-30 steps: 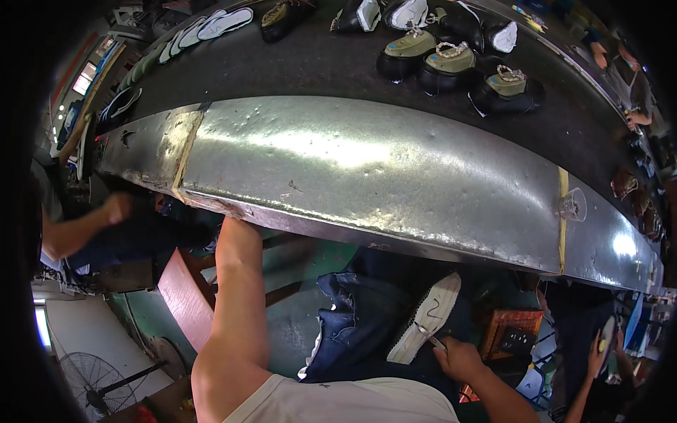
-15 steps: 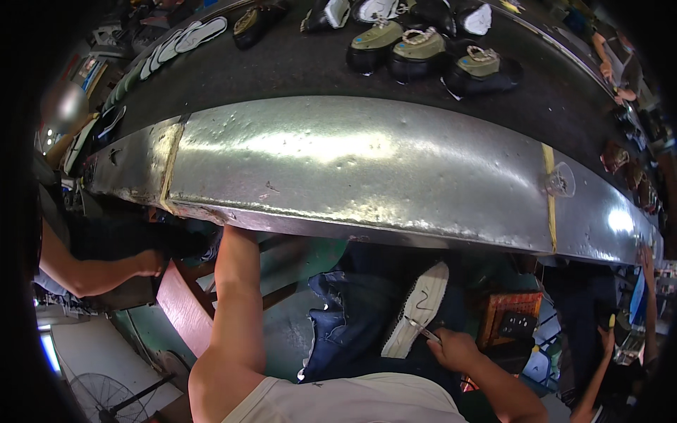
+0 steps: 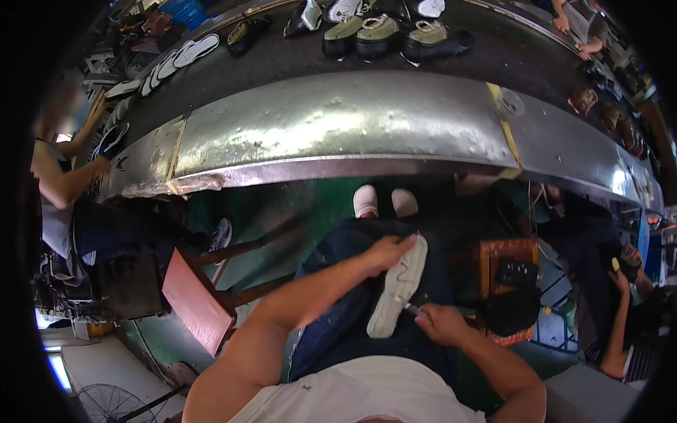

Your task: The recorder uses a hand-lasting tool to pull and secure the shoe upper around a last on several shoes at a conveyor workbench.

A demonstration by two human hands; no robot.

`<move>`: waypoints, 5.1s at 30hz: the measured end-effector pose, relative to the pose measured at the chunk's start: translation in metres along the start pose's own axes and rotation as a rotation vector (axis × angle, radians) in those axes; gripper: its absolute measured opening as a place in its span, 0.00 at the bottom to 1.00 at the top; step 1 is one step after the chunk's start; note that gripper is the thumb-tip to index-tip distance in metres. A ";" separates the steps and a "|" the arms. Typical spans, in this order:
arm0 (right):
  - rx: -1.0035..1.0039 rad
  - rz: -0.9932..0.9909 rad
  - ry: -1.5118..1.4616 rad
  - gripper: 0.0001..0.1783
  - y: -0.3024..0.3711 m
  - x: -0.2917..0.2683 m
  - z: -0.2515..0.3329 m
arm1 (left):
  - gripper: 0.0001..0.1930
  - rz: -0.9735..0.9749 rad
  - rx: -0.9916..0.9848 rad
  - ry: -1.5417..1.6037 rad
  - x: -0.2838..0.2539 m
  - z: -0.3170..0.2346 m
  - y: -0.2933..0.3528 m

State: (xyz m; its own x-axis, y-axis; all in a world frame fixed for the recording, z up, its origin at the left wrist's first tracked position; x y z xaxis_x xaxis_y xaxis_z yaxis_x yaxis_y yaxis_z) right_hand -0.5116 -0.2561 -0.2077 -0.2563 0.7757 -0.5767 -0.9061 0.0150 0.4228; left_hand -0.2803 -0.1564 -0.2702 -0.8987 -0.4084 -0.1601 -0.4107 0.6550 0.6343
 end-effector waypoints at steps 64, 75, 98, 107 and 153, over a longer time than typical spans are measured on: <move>-0.357 0.179 0.563 0.11 -0.016 -0.056 0.033 | 0.64 -0.077 0.084 -0.172 0.048 0.072 0.132; -0.267 0.044 0.183 0.16 0.005 -0.028 0.027 | 0.65 -0.089 0.061 -0.235 0.048 0.070 0.134; 0.049 0.079 0.061 0.15 -0.006 -0.002 0.043 | 0.27 -0.673 0.216 0.041 0.068 0.086 0.100; -0.142 -0.120 0.519 0.15 -0.015 -0.016 0.018 | 0.26 -0.668 0.402 -0.117 0.068 0.095 0.098; 0.169 0.073 -0.044 0.27 -0.005 -0.015 0.007 | 0.48 -0.073 0.284 -0.111 0.026 0.071 0.102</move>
State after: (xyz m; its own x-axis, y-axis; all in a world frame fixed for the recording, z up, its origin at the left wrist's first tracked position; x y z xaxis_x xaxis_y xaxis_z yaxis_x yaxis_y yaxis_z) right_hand -0.5009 -0.2636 -0.1964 -0.3011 0.8054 -0.5106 -0.8152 0.0603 0.5760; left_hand -0.3565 -0.0553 -0.2634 -0.8701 -0.3992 -0.2890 -0.4873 0.7844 0.3837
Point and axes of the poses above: each hand's wrist, its own y-axis away from the middle knuckle, its own x-axis out of the palm, z = x × y, the point moved 1 cm from there along -y, towards the middle knuckle, and after that the axes turned 5 degrees about -y, right-handed, at the moved point
